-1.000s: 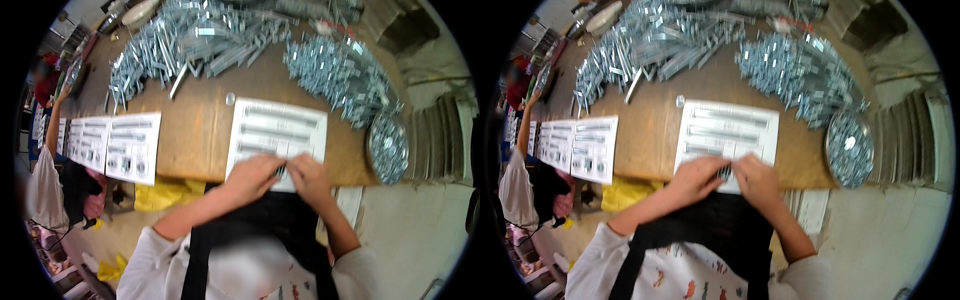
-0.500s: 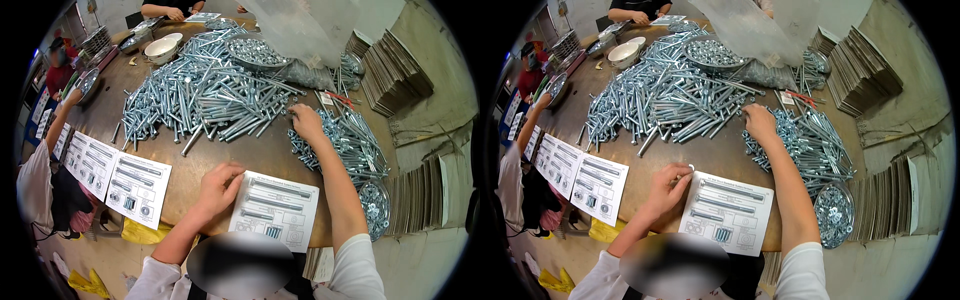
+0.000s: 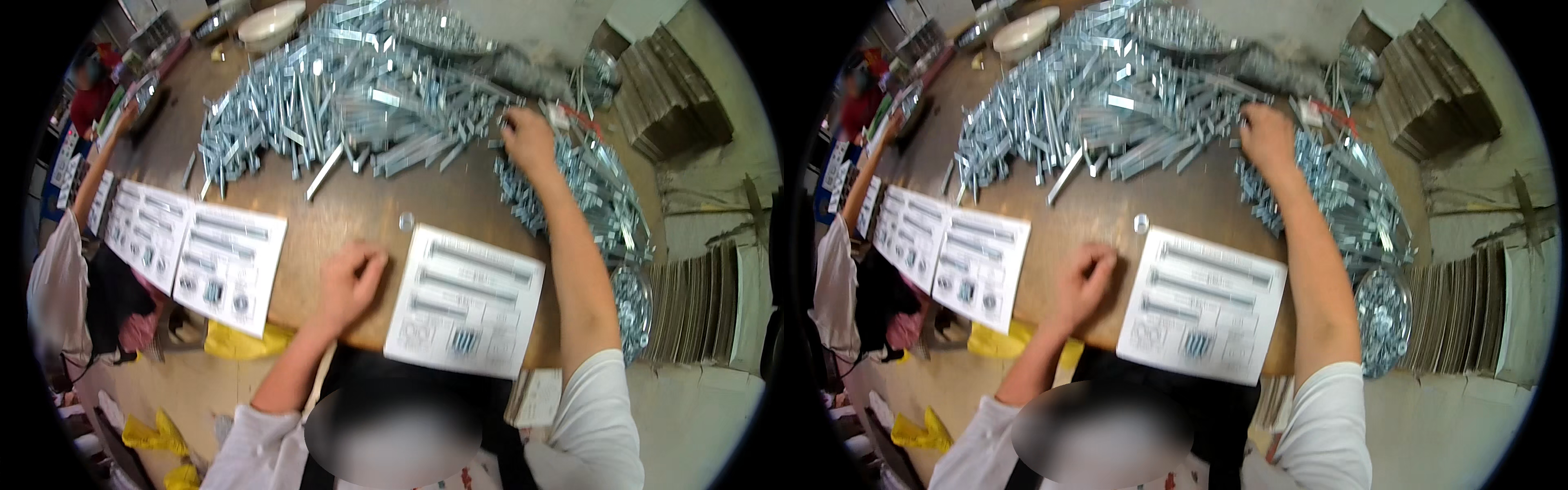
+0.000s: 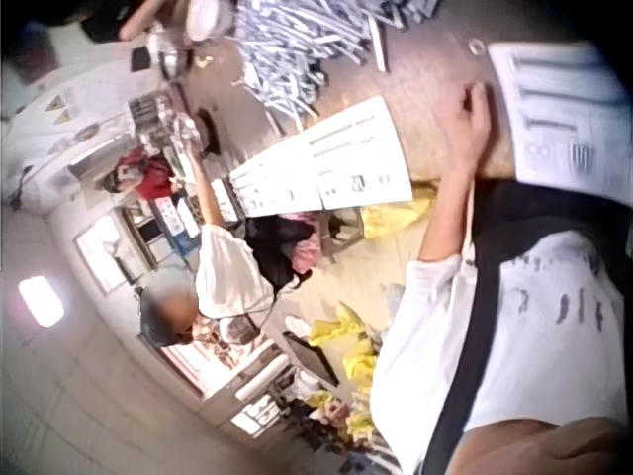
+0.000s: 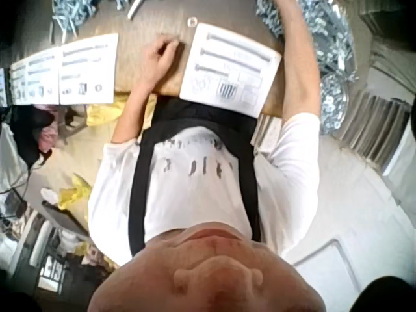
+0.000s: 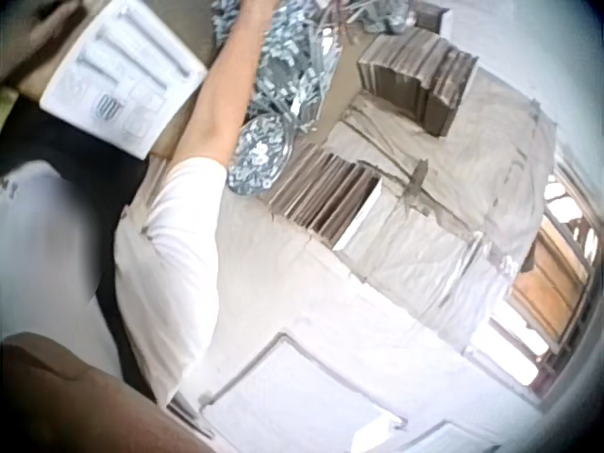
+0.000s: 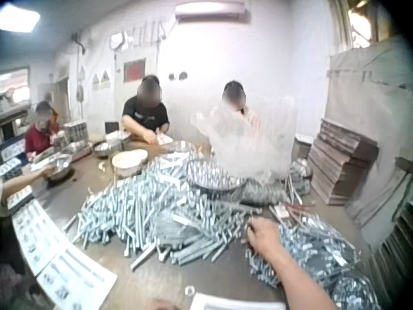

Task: The person repeatedly picks bolts and washers from piles on a table and places them into slots on a printed instruction sheet. They handle the fasteners one at a time, aligning them with the sheet's layout. Other workers are visible in the background performing similar tasks.

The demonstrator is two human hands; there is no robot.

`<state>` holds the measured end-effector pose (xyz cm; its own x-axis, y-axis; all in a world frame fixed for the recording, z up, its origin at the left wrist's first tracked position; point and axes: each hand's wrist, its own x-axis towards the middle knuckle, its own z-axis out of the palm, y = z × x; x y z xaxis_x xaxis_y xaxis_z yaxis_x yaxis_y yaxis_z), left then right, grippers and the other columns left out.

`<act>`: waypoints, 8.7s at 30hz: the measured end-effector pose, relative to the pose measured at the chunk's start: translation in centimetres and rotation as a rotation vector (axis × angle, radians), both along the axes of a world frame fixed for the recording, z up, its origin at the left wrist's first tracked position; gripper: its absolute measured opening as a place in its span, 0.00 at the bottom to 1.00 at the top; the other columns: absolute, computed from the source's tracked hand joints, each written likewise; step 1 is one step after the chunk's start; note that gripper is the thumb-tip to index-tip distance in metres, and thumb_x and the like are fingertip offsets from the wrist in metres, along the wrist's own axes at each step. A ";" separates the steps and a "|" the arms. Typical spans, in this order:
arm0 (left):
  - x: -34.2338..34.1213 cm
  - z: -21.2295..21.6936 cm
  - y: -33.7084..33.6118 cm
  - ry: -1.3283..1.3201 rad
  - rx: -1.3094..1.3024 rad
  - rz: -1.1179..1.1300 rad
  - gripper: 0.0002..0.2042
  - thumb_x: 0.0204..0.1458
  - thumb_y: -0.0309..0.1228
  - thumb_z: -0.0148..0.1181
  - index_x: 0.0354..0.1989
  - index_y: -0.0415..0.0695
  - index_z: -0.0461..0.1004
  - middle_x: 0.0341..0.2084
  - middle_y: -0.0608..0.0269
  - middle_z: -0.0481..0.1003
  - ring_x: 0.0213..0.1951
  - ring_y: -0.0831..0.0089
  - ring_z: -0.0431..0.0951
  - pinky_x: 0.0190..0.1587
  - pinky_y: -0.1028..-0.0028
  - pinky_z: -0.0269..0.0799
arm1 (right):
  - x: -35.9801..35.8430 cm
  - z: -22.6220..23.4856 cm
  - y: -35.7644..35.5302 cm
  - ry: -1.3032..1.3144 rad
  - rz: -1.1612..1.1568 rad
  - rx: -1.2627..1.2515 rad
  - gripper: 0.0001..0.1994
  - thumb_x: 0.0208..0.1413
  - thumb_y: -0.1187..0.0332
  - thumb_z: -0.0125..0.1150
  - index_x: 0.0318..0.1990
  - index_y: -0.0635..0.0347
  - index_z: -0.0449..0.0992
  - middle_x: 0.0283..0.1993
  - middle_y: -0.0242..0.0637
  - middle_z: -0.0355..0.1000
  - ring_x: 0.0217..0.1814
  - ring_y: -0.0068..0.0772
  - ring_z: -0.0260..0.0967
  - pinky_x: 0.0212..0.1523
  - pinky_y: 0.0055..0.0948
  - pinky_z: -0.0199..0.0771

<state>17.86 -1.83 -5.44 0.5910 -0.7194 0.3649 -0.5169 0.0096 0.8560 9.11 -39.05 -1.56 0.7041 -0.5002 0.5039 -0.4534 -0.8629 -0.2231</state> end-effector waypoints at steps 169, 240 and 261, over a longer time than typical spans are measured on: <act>-5.3 4.5 9.2 0.302 0.223 -0.060 0.11 0.58 0.33 0.62 0.44 0.41 0.78 0.29 0.61 0.79 0.29 0.76 0.78 0.33 0.76 0.73 | -20.2 0.0 15.7 0.117 -0.101 0.440 0.10 0.54 0.75 0.54 0.42 0.67 0.76 0.39 0.49 0.72 0.43 0.51 0.70 0.47 0.40 0.69; 68.3 8.2 15.3 -0.383 0.997 0.919 0.18 0.51 0.28 0.51 0.51 0.45 0.76 0.54 0.55 0.74 0.58 0.57 0.73 0.59 0.54 0.67 | 17.6 -1.9 31.3 0.033 0.654 0.260 0.17 0.49 0.67 0.66 0.15 0.53 0.63 0.14 0.36 0.60 0.13 0.40 0.62 0.16 0.38 0.61; 50.7 6.4 11.3 -0.332 0.521 0.661 0.12 0.48 0.37 0.65 0.36 0.43 0.81 0.36 0.49 0.80 0.43 0.51 0.80 0.47 0.57 0.74 | 16.6 -2.9 31.0 0.018 0.638 0.247 0.17 0.49 0.66 0.64 0.12 0.57 0.66 0.13 0.40 0.64 0.12 0.43 0.64 0.15 0.39 0.62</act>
<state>68.52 9.49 0.99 0.8647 -0.3922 0.3138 -0.5006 -0.7241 0.4744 25.76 -8.03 -4.51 0.9066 -0.0833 0.4136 0.1214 -0.8874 -0.4447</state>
